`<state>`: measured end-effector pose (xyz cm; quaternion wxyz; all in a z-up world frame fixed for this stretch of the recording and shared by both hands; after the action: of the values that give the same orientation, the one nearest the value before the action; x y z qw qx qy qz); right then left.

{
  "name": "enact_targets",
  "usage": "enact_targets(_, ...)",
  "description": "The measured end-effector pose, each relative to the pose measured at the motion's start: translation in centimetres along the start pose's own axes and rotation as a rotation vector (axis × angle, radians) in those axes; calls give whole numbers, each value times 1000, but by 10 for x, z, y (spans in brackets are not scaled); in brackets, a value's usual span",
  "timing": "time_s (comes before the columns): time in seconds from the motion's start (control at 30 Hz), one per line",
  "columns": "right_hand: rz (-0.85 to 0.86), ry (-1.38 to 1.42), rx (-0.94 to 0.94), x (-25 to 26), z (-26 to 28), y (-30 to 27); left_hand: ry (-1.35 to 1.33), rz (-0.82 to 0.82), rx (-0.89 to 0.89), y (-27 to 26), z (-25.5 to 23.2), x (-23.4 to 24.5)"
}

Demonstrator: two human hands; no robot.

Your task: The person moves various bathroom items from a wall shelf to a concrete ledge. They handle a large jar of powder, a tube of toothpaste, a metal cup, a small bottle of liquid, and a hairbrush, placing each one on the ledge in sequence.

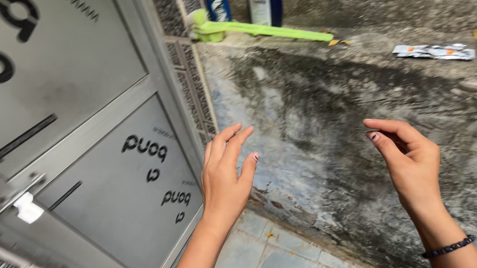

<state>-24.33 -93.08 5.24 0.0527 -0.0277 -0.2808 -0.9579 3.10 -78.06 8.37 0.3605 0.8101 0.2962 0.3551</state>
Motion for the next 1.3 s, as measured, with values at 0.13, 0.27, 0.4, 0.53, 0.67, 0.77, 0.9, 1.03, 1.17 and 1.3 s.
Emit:
enact_targets(0.13,87,56,24,-53,23,-24,53,-56,57,-25,5,58)
enact_targets(0.27,182,147,70,-101,49,-43,97,-132,122,-52,5,119)
enact_targets(0.4,247,262,61,-152,71,-70,153,-207,186,-89,2,179)
enact_targets(0.53,362,385,82,-209,98,-104,275,-251,197,-120,-7,238)
enact_targets(0.67,489,479,123,-261,131,-131,396,-322,193,-145,-20,297)
enact_targets(0.77,589,551,133,-301,159,-151,465,-376,212,-164,-31,339)
enact_targets(0.9,718,574,183,-353,202,-180,600,-441,223,-190,-50,394)
enact_targets(1.03,812,625,270,-405,247,-213,730,-464,161,-214,-73,453)
enact_targets(1.17,939,783,373,-459,294,-258,868,-489,181,-243,-99,519)
enact_targets(1.3,1032,883,380,-512,336,-311,970,-516,213,-269,-128,581)
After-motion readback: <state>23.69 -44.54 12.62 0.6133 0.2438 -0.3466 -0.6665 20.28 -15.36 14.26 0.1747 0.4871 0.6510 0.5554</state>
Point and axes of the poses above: each hand's wrist, its own y-axis towards the middle knuckle, its own x-axis out of the back of the hand, z = x × y, the point moved 7 cm from there along y, towards the middle knuckle, and after that the axes turned 4 degrees about -y, right-handed, at the moved point
